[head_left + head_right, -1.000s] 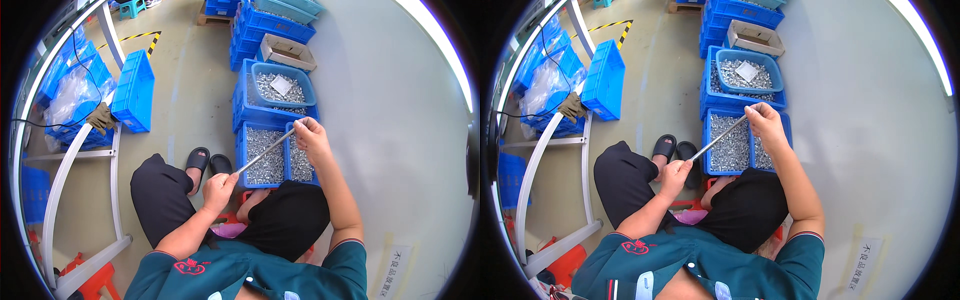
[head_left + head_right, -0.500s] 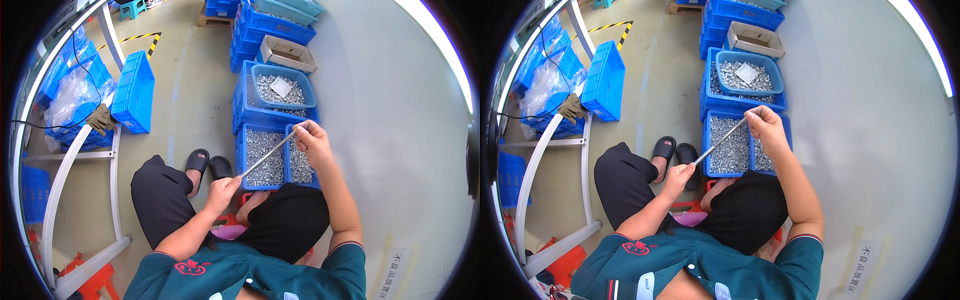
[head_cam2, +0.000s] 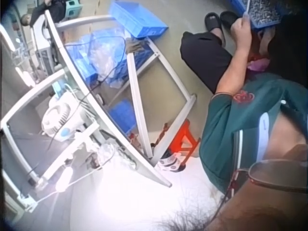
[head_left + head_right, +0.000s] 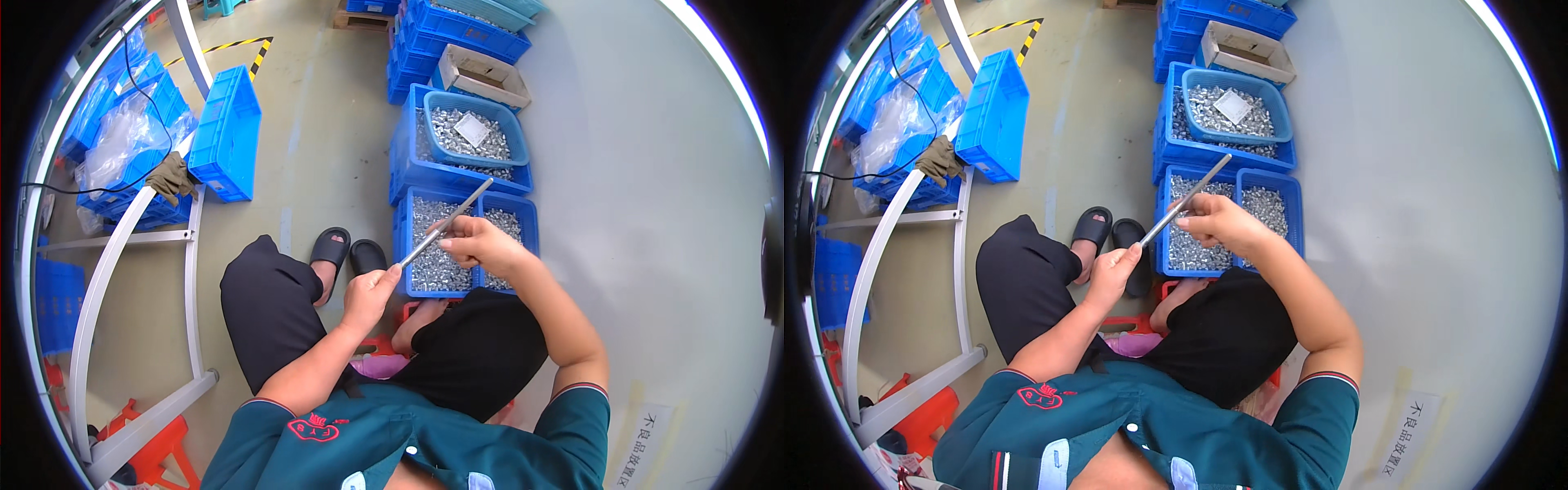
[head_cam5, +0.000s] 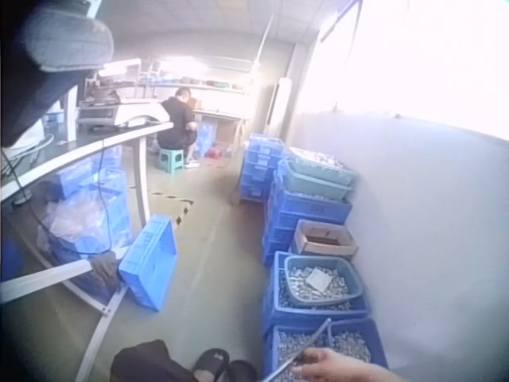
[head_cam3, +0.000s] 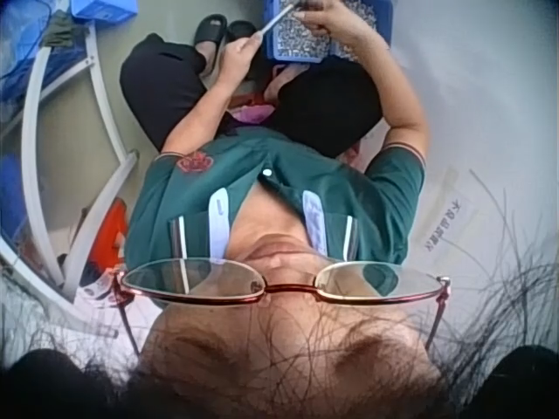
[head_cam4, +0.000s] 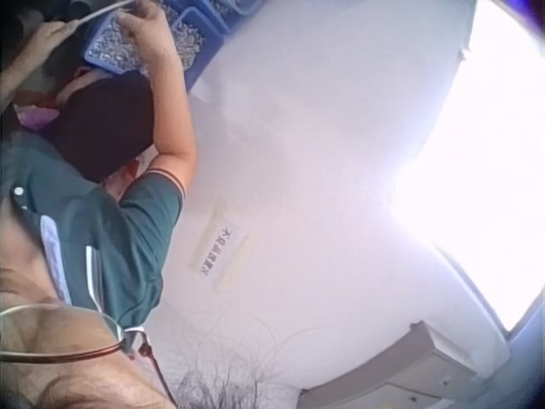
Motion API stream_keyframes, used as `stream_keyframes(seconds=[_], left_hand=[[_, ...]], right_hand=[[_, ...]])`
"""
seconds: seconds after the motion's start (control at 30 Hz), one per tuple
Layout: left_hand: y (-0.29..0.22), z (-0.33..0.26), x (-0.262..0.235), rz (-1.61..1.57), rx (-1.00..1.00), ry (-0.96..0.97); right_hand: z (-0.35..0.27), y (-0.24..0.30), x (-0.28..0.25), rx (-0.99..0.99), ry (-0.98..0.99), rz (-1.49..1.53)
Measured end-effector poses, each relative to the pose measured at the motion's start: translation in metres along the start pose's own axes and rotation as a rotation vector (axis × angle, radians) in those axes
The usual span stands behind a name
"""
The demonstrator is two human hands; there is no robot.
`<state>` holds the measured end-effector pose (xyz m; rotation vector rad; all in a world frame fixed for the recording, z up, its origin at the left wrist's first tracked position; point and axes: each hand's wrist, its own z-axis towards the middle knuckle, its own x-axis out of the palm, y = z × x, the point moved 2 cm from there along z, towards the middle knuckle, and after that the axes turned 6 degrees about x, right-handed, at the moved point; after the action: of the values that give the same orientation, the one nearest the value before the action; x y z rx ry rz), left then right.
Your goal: Assembling small metal ring-like components onto a thin metal rod.
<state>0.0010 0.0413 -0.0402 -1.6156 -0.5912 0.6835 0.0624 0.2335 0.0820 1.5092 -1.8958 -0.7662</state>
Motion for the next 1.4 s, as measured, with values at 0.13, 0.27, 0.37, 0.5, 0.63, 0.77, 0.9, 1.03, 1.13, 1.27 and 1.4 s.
stream_keyframes(seconds=[0.13, 0.27, 0.37, 0.5, 0.63, 0.77, 0.9, 1.03, 1.13, 1.27, 1.4], left_hand=[[0.003, 0.001, -0.002, 0.005, -0.018, -0.032], [0.0, -0.001, -0.002, 0.043, -0.028, -0.024], [-0.001, -0.003, -0.004, 0.087, -0.038, -0.008], [-0.006, -0.005, -0.003, 0.16, 0.014, 0.013], [-0.011, -0.007, -0.005, 0.235, 0.038, 0.04], [-0.014, -0.007, -0.005, 0.284, 0.096, 0.035], [-0.013, -0.007, -0.006, 0.29, 0.102, 0.043], [-0.01, -0.008, -0.006, 0.269, 0.124, 0.018], [-0.008, -0.008, -0.007, 0.258, 0.134, 0.008], [-0.003, -0.008, -0.007, 0.247, 0.101, 0.013], [-0.003, -0.009, -0.005, 0.23, 0.099, 0.017]], right_hand=[[-0.001, -0.006, -0.027, 0.026, -0.08, 0.279], [-0.007, -0.009, -0.057, -0.07, -0.074, 0.495], [-0.008, -0.009, -0.065, -0.125, -0.104, 0.56], [-0.012, -0.009, -0.075, -0.192, -0.102, 0.686], [-0.015, -0.006, -0.074, -0.248, -0.107, 0.761], [-0.019, -0.004, -0.077, -0.289, 0.011, 0.731], [-0.016, -0.005, -0.069, -0.262, 0.097, 0.664], [-0.013, -0.005, -0.067, -0.241, 0.155, 0.685], [-0.016, 0.0, -0.059, -0.257, 0.134, 0.644], [-0.019, 0.004, -0.054, -0.244, -0.027, 0.469], [-0.02, 0.006, -0.05, -0.239, -0.046, 0.454]])
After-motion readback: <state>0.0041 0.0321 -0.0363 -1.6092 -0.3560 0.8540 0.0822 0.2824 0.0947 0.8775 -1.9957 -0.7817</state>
